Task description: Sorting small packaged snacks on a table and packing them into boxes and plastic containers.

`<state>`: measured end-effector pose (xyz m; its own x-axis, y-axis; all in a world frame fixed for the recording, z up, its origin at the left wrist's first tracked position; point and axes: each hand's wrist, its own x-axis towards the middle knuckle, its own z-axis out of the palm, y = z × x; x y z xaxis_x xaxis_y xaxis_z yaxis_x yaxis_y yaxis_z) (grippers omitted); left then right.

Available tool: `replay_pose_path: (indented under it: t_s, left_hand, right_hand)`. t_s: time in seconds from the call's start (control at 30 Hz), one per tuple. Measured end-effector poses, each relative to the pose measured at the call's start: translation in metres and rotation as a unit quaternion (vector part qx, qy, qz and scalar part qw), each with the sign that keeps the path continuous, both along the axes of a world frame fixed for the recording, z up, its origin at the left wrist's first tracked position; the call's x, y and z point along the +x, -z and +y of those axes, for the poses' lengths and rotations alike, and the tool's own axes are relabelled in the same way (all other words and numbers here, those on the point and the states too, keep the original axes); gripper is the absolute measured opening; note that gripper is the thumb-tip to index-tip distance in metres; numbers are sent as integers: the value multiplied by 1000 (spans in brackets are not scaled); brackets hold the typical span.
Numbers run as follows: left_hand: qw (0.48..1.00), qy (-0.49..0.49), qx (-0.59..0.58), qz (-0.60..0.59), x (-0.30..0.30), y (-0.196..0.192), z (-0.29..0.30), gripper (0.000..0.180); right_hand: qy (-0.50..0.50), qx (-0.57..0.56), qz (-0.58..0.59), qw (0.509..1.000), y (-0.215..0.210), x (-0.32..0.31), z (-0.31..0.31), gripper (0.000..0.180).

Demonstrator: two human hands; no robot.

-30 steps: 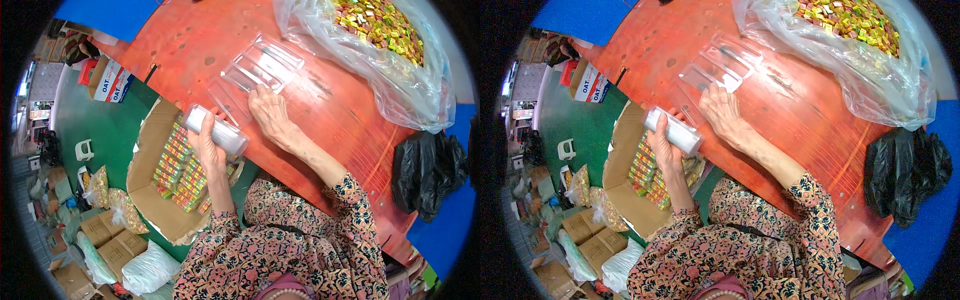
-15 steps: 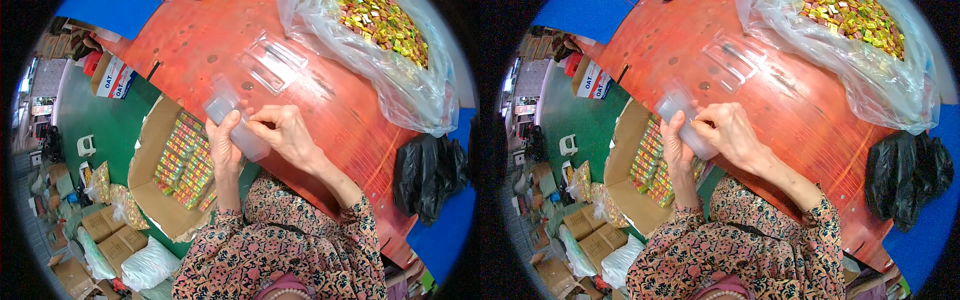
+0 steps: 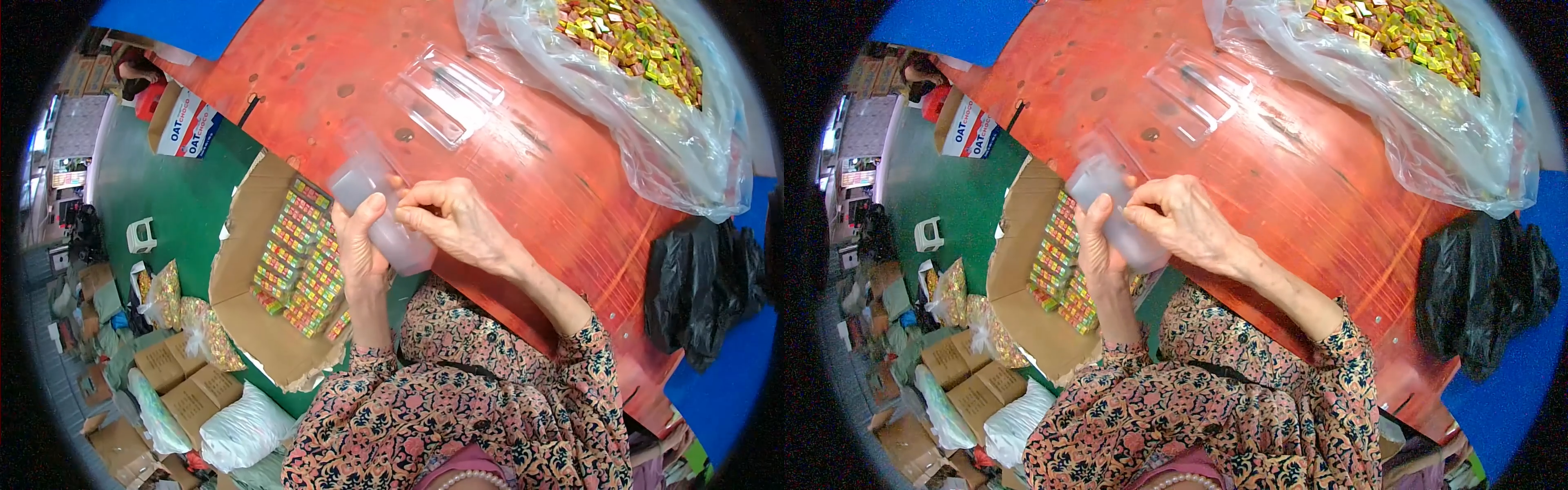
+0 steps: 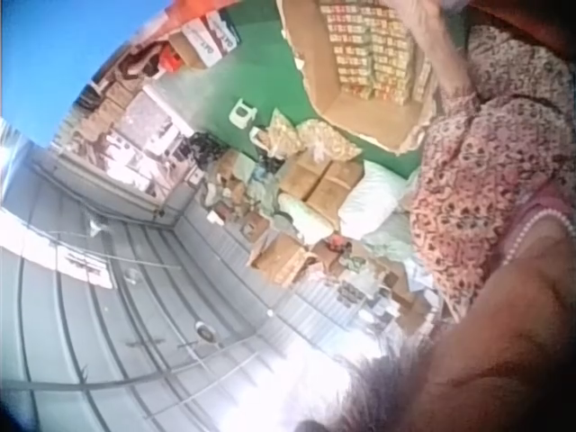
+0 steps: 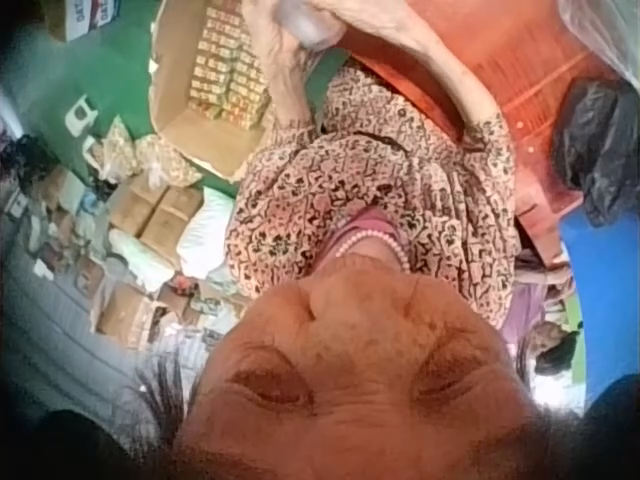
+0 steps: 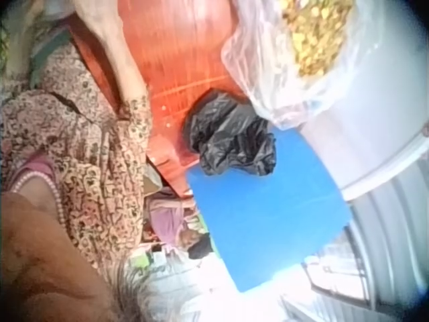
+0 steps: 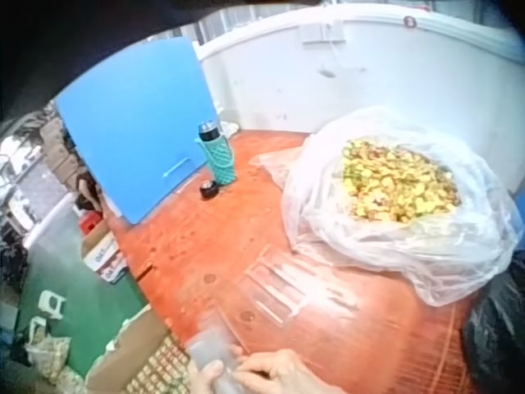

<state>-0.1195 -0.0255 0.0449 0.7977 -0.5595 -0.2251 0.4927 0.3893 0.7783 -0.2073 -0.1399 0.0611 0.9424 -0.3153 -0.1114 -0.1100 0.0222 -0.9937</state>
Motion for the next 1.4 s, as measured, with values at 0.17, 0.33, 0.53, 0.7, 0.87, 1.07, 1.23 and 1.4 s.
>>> replay_pose_path:
  t_s: [0.17,0.33,0.53,0.7,0.87,1.07,1.23,1.4]
  left_hand:
    - [999,-47,12,6,1,3,10,41]
    - [989,-142,28,3,2,10,10,40]
    - [992,-122,19,-38,9,10,17,42]
    - [989,-145,3,-32,6,3,11,40]
    - [989,-144,9,-32,7,2,12,39]
    - [983,-167,9,-79,9,3,9,39]
    - [979,-180,-6,94,25,25,31,44]
    - [986,-162,38,22,24,33,23,46]
  right_hand:
    - [43,-70,-21,996,5,6,14,13]
    - [133,-309,-111,935,0,20,29,4]
    - [118,-270,-134,946,0,25,31,4]
    - [127,-397,-189,889,2,22,34,5]
    - [133,-277,-153,939,5,24,34,7]
    - [185,-206,-209,938,-1,27,31,8]
    - [255,-462,-169,832,-3,34,9,13]
    - [191,-607,-49,770,46,51,-10,16]
